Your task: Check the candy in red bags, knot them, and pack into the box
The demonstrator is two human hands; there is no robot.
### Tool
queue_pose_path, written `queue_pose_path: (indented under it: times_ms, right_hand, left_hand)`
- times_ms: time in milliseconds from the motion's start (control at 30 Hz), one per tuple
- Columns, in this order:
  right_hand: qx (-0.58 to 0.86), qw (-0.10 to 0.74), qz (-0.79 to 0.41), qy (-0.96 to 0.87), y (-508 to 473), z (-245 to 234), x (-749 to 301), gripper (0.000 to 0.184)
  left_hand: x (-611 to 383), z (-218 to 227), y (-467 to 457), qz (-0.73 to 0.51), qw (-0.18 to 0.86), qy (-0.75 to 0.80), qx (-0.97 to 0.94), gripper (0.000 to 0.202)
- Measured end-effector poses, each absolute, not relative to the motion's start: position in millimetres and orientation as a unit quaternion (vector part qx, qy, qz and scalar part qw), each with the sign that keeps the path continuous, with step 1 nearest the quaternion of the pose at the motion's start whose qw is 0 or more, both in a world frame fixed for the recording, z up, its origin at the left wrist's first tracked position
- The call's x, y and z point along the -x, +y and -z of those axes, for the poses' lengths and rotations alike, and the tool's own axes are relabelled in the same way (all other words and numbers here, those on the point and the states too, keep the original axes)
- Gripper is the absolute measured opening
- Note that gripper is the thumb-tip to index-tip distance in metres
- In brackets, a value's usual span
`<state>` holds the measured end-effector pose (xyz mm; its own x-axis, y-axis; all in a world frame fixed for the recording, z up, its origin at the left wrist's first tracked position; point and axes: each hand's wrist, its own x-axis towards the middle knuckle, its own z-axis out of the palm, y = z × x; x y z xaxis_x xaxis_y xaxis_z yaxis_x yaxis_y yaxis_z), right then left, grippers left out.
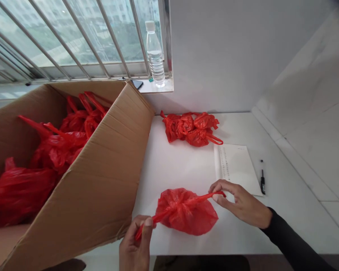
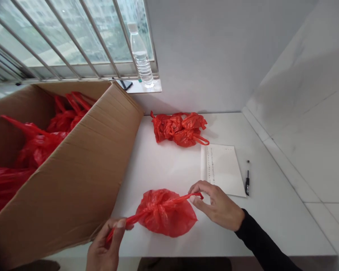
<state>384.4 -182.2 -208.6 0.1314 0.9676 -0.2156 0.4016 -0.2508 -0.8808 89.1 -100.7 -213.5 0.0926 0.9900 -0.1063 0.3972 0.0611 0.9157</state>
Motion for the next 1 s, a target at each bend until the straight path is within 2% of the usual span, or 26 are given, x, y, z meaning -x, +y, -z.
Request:
queue_pose_path:
  times_ms: [67,200,267,367,467,567,700,833,900,1000]
  right_hand:
    - [0.633,0.379,-0.456,-0.498,-178,210,-375,0.026]
    - [0.568,0.475,-0.488,-0.462,-163,229,-351,0.028]
    - [0.557,0.492,-0.515,-0.427,-155,241,-340,0.037]
    - [0.595,0.462,-0.496,-0.432,-147,252,-326,0.052]
    - [0.66,0.418,-0.369,-0.503,-148,259,-312,0.045]
    - [0.66,0.411,-0.319,-0.542,-155,269,-298,0.042]
    - [0.649,0.371,-0.268,-0.608,-167,300,-286,0.056]
    - [0.602,0.33,-0.149,-0.712,-173,338,-289,0.073]
    - [0.592,0.332,-0.156,-0.718,-176,349,-294,0.072]
    - [0.65,0.362,-0.257,-0.617,-183,354,-300,0.053]
  left_hand:
    - [-100,214,-104,-0.355,0.465,0.575,-0.572,0.029]
    - [-124,229,-113,-0.365,0.51,0.552,-0.55,0.051]
    - [-132,241,-118,-0.363,0.501,0.556,-0.556,0.053]
    - [-140,260,-122,-0.361,0.464,0.559,-0.585,0.049]
    - [-145,276,-122,-0.358,0.424,0.546,-0.629,0.05]
    - [-148,291,-124,-0.347,0.376,0.527,-0.679,0.054]
    - [-149,311,-128,-0.334,0.279,0.502,-0.747,0.063]
    - [-144,328,-129,-0.308,0.202,0.479,-0.797,0.075]
    - [-138,332,-127,-0.303,0.18,0.466,-0.812,0.077]
    - [-127,332,-118,-0.303,0.16,0.434,-0.833,0.069]
